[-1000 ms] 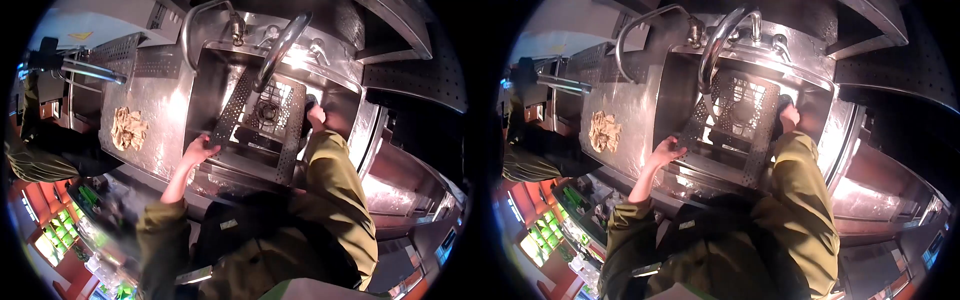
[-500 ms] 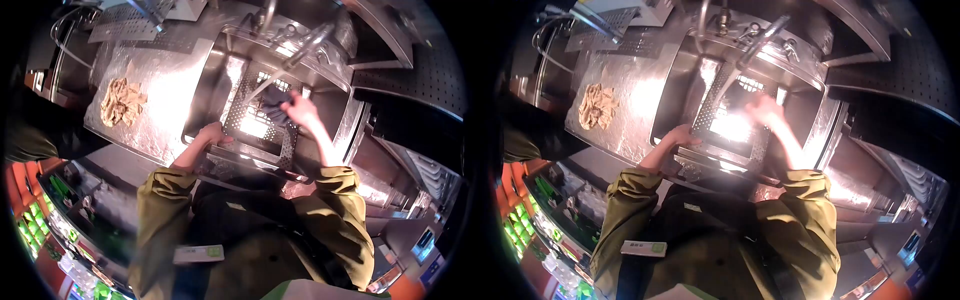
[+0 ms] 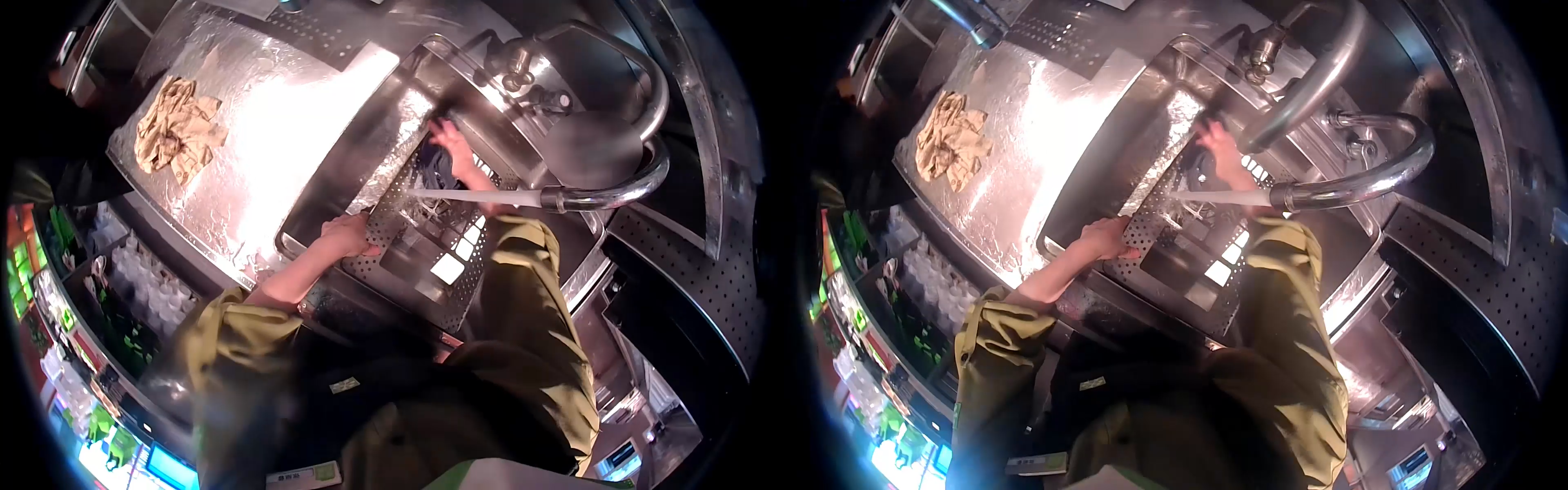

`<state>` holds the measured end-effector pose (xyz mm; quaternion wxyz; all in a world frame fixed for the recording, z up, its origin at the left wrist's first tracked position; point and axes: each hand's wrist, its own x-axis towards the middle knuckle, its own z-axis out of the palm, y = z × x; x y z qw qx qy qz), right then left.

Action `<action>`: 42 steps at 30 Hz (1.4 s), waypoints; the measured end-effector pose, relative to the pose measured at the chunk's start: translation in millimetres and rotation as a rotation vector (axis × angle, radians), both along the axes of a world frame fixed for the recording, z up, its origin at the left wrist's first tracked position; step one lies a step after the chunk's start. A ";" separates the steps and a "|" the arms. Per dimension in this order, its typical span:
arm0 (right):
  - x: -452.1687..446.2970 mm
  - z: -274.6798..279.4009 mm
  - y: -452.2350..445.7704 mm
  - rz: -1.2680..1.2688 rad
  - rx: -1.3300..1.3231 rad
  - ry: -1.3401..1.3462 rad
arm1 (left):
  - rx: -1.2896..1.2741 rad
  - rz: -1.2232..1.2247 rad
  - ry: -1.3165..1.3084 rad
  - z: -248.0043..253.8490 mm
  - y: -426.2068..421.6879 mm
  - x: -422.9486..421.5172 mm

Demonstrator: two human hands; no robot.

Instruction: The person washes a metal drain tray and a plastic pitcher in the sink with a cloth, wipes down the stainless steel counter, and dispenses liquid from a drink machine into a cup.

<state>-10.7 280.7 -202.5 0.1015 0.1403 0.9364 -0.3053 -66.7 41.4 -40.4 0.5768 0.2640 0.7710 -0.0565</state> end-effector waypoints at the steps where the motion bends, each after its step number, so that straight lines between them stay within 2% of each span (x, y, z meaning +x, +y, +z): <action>1: -3.0 -1.4 1.3 -0.025 -0.002 0.023 | -0.012 0.003 0.010 0.7 0.1 -0.4; 5: 47.7 27.2 -60.4 0.130 -0.228 0.173 | -0.034 -0.001 -0.015 3.1 2.9 -1.3; 7: 78.5 33.4 -100.8 0.200 -0.443 0.352 | -0.057 -0.019 -0.024 -4.6 0.1 -1.6; 8: 56.8 103.0 -102.9 0.345 -0.339 0.273 | -0.040 -0.016 -0.016 -4.6 1.8 1.0; 10: 56.6 37.1 -102.3 -0.033 -1.649 0.351 | -0.041 -0.008 0.010 -4.8 -3.1 0.9; 11: 41.3 23.9 -71.0 0.084 -1.109 0.380 | -0.164 -0.037 -0.006 10.2 8.9 -1.4; 12: 25.2 13.2 -39.6 0.169 -0.563 0.392 | -0.157 -0.032 -0.004 11.8 12.3 2.7; 14: -18.7 -17.7 15.1 0.267 -0.127 -0.039 | -0.143 -0.028 0.029 15.5 14.4 0.0; 15: -24.5 -0.3 24.7 0.141 -0.051 -0.052 | -0.136 -0.026 0.041 16.0 15.7 0.4; 16: -32.1 -3.6 20.1 0.078 -0.053 0.103 | -0.137 -0.018 0.042 14.1 12.9 -2.0; 18: -14.0 -5.9 0.8 0.052 -0.221 0.064 | -0.120 -0.002 0.011 5.3 11.3 -0.4; 19: -8.6 30.2 -16.8 0.068 -0.280 0.048 | -0.159 -0.016 -0.008 -1.7 13.0 -1.3; 20: 7.3 23.5 -33.9 0.367 -0.042 0.197 | -0.177 -0.028 -0.021 -3.7 14.3 -3.3; 21: 22.4 30.2 -68.5 0.252 -0.059 0.283 | -0.194 -0.048 -0.032 -5.8 16.3 -6.3; 22: 34.1 62.0 -95.9 0.201 -0.148 0.182 | -0.208 -0.070 -0.036 -0.4 18.9 -9.8; 23: 38.5 85.8 -115.8 0.321 -0.153 0.161 | -0.180 -0.042 -0.089 10.4 16.6 -13.5; 24: 47.9 84.4 -132.6 0.245 -0.288 0.234 | -0.167 -0.007 -0.054 13.7 13.2 -10.6; 26: 37.5 94.5 -119.4 0.357 -0.236 0.162 | -0.157 0.072 0.018 15.3 2.1 -4.2; 28: 33.9 33.7 -78.5 0.584 0.198 0.872 | -0.145 0.068 0.128 5.6 -9.3 -0.9; 29: 22.9 10.8 -55.6 0.568 0.221 0.622 | -0.137 0.071 0.184 9.3 -10.2 0.2; 30: 13.1 13.0 -46.1 0.545 0.240 0.367 | -0.133 0.069 0.236 14.6 -11.3 3.9; 32: 7.1 45.6 -52.2 0.314 0.092 0.247 | -0.130 -0.098 0.266 26.4 -12.1 6.9; 33: 11.5 31.2 -63.1 0.107 0.036 0.199 | -0.133 -0.162 0.250 32.2 -14.8 8.5; 36: 40.6 64.2 -88.9 0.291 -0.151 0.231 | -0.084 -0.237 0.255 36.3 -15.8 19.4; 38: 59.9 117.4 -118.9 0.400 -0.195 0.087 | -0.112 -0.253 0.208 34.6 -8.3 28.3; 39: 71.9 121.8 -133.7 0.384 -0.242 0.167 | -0.081 -0.217 0.274 29.3 -11.0 31.0; 41: 73.5 122.4 -135.6 0.374 -0.317 0.322 | -0.100 -0.272 0.216 31.3 -8.6 25.8; 42: 71.8 119.9 -125.3 0.433 -0.241 0.363 | -0.129 -0.270 0.172 32.0 -6.4 25.0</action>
